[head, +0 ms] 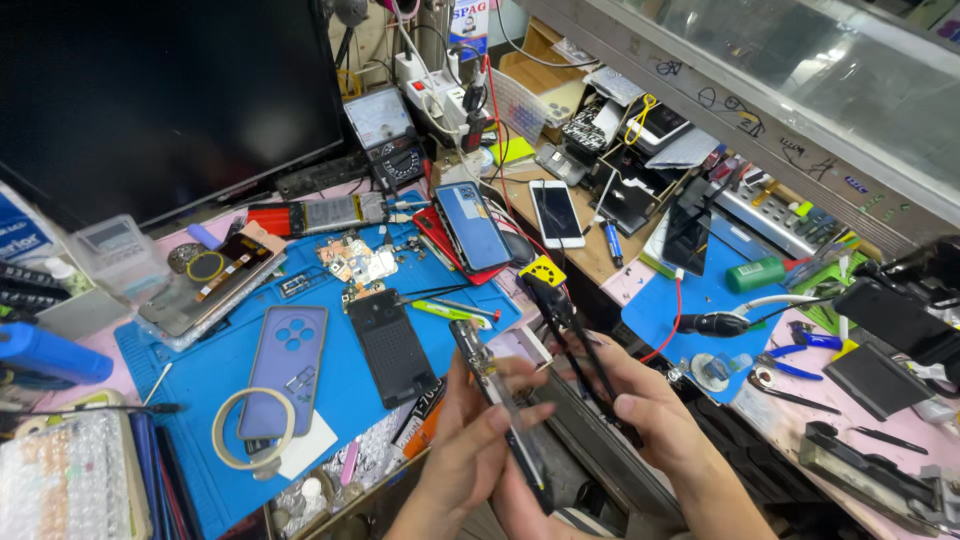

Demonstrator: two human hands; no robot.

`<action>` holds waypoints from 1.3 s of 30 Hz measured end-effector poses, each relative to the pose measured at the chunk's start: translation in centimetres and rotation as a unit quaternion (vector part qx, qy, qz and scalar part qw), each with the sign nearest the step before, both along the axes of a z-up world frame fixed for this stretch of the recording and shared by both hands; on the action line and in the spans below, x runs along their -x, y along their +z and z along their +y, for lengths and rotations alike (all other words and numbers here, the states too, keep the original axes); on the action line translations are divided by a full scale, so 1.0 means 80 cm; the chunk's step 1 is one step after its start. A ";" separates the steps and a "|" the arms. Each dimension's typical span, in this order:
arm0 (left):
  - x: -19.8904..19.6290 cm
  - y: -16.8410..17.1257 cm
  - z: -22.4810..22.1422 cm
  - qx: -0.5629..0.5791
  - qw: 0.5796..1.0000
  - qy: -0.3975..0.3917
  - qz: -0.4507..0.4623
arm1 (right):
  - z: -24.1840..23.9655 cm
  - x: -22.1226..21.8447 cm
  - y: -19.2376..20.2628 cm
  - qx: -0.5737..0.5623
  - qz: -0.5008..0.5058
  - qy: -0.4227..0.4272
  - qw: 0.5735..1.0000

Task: The person uses a thin tool to pry open the side of a black mobile phone, removes the internal components, and then sorts through various small electronic parts in a plastic container.

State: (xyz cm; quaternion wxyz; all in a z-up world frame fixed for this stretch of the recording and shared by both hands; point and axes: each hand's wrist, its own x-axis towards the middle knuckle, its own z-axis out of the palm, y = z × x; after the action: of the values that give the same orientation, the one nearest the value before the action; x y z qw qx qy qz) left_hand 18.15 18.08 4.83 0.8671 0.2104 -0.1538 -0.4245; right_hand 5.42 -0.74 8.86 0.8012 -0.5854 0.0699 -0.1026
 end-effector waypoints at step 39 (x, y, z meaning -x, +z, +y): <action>0.057 0.067 -0.012 -0.049 0.994 -0.065 -0.073 | 0.028 0.052 0.018 0.252 -0.109 0.024 0.961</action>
State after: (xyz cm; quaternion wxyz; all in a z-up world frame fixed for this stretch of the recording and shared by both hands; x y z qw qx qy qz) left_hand 13.55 17.11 10.17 0.8130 0.2726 -0.2090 -0.4702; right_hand 1.24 1.50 10.33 0.6327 -0.7551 -0.0596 -0.1610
